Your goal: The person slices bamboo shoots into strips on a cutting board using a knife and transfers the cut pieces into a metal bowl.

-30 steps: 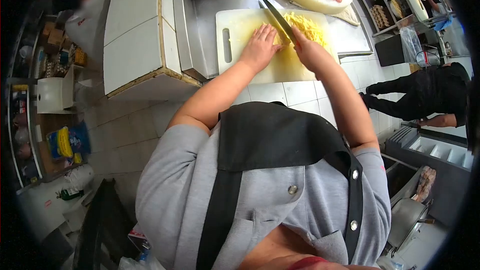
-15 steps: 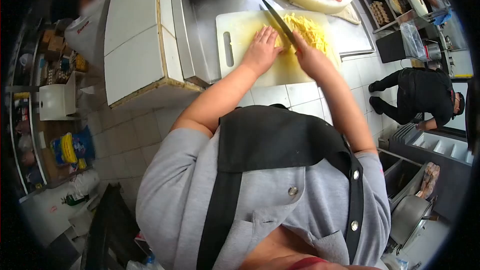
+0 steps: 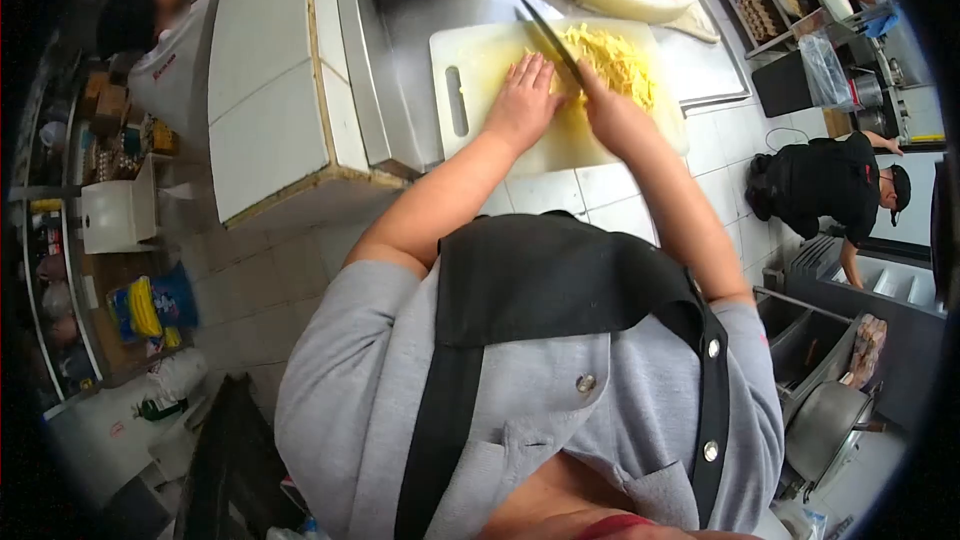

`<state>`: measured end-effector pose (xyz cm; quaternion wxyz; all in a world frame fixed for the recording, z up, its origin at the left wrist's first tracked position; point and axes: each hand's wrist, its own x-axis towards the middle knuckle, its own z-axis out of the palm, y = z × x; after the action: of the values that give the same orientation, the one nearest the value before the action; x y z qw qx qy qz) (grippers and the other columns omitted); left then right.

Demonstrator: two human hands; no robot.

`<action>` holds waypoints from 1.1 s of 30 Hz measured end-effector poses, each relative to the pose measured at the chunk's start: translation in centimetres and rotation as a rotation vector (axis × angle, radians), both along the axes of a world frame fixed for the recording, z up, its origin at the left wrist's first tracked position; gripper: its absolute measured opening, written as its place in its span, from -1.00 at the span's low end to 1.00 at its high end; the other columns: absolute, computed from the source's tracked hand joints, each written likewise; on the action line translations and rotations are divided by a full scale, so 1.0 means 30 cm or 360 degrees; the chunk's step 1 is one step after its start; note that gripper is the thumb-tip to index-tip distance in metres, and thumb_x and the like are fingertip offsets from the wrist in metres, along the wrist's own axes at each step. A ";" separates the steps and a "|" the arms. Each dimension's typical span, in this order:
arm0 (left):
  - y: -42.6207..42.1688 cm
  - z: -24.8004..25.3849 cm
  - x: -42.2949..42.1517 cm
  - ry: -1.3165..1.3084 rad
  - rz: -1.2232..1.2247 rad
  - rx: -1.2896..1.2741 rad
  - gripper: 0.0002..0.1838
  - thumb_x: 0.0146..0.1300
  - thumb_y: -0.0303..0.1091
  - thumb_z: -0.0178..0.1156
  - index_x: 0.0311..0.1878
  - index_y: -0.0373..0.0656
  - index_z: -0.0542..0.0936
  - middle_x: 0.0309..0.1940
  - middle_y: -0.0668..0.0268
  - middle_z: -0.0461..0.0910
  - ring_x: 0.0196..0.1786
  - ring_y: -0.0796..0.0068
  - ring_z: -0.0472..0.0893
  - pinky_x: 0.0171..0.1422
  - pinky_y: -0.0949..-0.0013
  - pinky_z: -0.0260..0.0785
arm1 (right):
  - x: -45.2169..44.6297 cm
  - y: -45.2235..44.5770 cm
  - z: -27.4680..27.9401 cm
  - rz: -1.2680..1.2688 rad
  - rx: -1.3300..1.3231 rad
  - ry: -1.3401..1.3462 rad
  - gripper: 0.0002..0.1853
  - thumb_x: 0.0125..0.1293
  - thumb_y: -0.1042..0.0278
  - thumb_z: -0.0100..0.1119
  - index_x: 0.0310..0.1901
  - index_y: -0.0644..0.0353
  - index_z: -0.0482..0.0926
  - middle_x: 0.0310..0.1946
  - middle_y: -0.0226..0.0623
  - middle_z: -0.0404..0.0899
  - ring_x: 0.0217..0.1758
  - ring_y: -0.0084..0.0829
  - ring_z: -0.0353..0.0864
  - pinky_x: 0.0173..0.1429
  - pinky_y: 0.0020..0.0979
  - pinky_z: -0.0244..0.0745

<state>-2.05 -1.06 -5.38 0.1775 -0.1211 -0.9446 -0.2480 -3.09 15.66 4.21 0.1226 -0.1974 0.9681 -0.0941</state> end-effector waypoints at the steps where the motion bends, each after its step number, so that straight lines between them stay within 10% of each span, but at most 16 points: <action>1: 0.004 -0.017 0.033 -0.0033 0.0004 -0.0002 -0.39 0.32 -0.10 0.08 0.29 -0.35 0.30 0.35 -0.09 0.24 0.45 0.01 0.17 0.51 0.05 -0.02 | 0.006 0.013 0.026 0.0009 -0.0059 -0.0047 -0.36 0.31 0.35 -0.05 0.44 -0.08 0.10 -0.35 0.12 0.62 -0.27 0.04 0.64 -0.14 -0.02 0.50; 33: 0.001 -0.013 -0.005 0.0020 0.0014 -0.0099 -0.46 0.37 -0.18 -0.01 0.28 -0.38 0.32 0.35 -0.09 0.24 0.44 0.00 0.19 0.52 0.05 -0.02 | 0.032 -0.037 0.140 -0.0080 -0.0118 -0.0247 -0.34 0.30 0.37 -0.04 0.44 0.05 0.06 -0.35 0.20 0.60 -0.30 0.07 0.63 -0.14 -0.01 0.49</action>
<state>-2.21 -1.01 -5.77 0.1807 -0.1239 -0.9513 -0.2169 -2.14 14.55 8.41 0.1873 -0.1697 0.9562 -0.1479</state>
